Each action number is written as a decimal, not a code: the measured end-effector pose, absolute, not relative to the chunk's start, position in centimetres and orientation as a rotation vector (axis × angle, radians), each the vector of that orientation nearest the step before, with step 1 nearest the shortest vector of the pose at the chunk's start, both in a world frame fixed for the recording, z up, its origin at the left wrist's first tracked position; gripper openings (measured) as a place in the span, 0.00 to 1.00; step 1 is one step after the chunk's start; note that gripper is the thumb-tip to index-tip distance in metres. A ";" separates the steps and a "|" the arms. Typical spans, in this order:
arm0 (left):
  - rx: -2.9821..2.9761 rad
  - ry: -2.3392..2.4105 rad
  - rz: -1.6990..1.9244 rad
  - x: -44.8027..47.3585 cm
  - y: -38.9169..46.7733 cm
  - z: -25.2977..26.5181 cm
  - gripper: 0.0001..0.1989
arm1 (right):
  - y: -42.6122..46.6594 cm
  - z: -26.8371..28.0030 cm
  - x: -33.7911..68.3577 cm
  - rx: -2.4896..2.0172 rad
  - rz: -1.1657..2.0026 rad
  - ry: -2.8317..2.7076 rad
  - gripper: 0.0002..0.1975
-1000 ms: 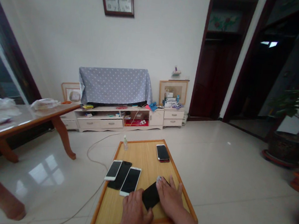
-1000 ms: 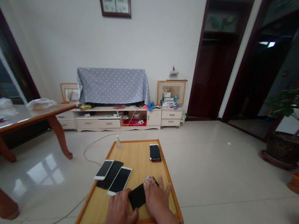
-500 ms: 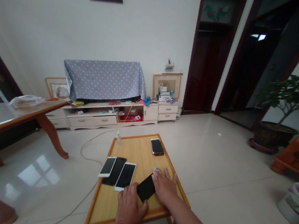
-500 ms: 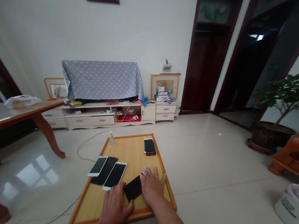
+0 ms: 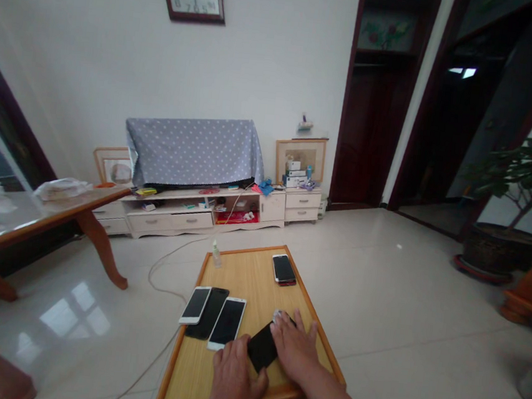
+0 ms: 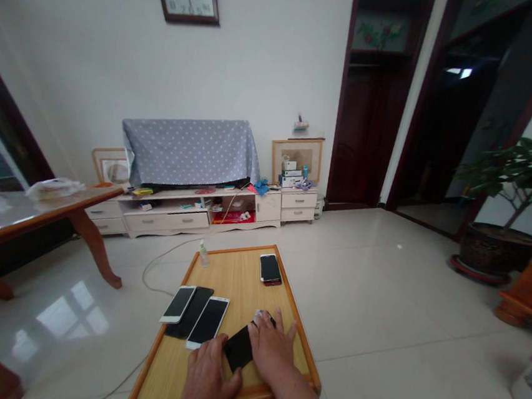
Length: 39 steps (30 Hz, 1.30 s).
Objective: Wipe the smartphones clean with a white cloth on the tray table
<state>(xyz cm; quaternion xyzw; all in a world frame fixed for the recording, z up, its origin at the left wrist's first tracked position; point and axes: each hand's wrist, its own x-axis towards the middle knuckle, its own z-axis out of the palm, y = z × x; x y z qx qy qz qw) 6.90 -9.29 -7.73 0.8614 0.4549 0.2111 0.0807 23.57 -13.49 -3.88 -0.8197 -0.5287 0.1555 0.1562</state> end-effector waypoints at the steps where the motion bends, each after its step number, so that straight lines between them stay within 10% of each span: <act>1: 2.570 1.362 0.631 6.9 -9.3 -7.7 0.27 | -13.7 -4.1 22.9 -2.281 0.465 -1.584 0.30; 39: 2.612 1.407 0.599 7.5 -9.3 -7.7 0.29 | -13.5 -3.7 24.5 -2.319 0.487 -1.602 0.27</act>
